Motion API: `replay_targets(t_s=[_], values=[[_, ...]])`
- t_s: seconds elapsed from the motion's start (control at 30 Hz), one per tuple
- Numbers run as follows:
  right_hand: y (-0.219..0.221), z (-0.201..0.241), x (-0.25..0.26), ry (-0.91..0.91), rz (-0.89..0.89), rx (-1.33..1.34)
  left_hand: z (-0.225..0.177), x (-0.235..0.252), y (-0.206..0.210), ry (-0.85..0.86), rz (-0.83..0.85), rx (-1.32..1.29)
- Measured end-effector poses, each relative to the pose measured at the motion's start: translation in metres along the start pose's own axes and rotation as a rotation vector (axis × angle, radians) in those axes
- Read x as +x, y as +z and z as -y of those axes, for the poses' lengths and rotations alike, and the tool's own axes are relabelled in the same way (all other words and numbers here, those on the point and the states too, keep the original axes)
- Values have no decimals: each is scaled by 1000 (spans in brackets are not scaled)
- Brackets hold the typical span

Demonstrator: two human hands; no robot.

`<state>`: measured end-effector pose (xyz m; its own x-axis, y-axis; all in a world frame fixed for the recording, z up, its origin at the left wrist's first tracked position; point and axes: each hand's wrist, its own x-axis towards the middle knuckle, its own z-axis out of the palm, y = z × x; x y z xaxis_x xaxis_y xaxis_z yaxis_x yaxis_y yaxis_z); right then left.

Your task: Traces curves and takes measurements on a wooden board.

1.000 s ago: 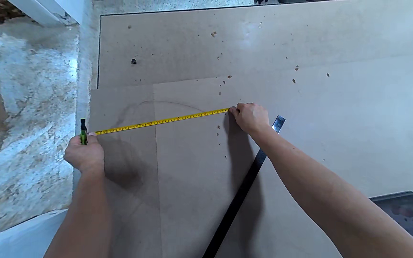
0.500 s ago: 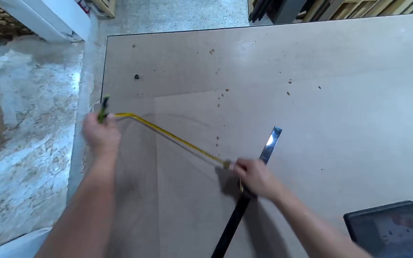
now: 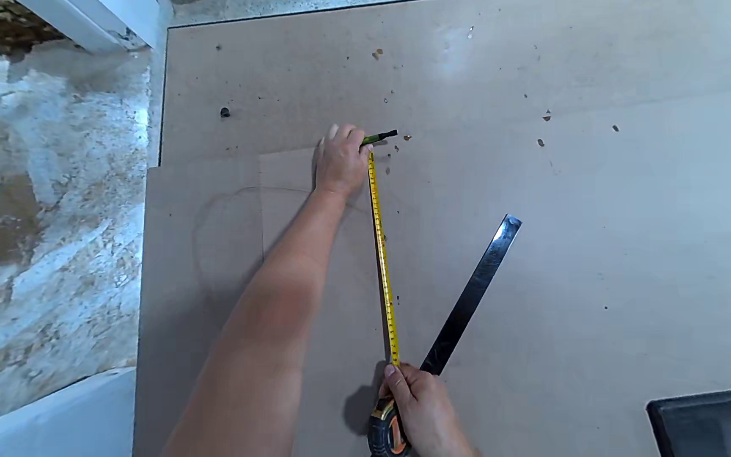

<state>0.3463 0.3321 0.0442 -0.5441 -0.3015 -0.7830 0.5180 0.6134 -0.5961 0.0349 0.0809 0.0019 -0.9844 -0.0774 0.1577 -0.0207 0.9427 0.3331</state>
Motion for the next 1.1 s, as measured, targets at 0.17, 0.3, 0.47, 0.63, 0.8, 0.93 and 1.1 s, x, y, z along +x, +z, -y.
replay_targets(t_s=[0.17,0.3,0.47,0.63,0.8,0.93,1.1], values=[[-2,6,9,39,27,-51,-2,2,-1,-82,-28,9],[-2,9,7,72,48,-101,2,2,1,-51,-13,-3],[-4,9,8,66,60,-114,1,2,0,-33,-29,-26],[0,9,6,43,24,-132,-3,0,1,11,-59,12],[2,4,1,-98,-29,-170,-11,-3,-20,-22,36,105],[-21,-11,7,-193,155,-31,-31,-49,-93,-380,-48,-115],[-75,-26,-61,-305,293,185,-24,-258,-157,-460,-89,-167]])
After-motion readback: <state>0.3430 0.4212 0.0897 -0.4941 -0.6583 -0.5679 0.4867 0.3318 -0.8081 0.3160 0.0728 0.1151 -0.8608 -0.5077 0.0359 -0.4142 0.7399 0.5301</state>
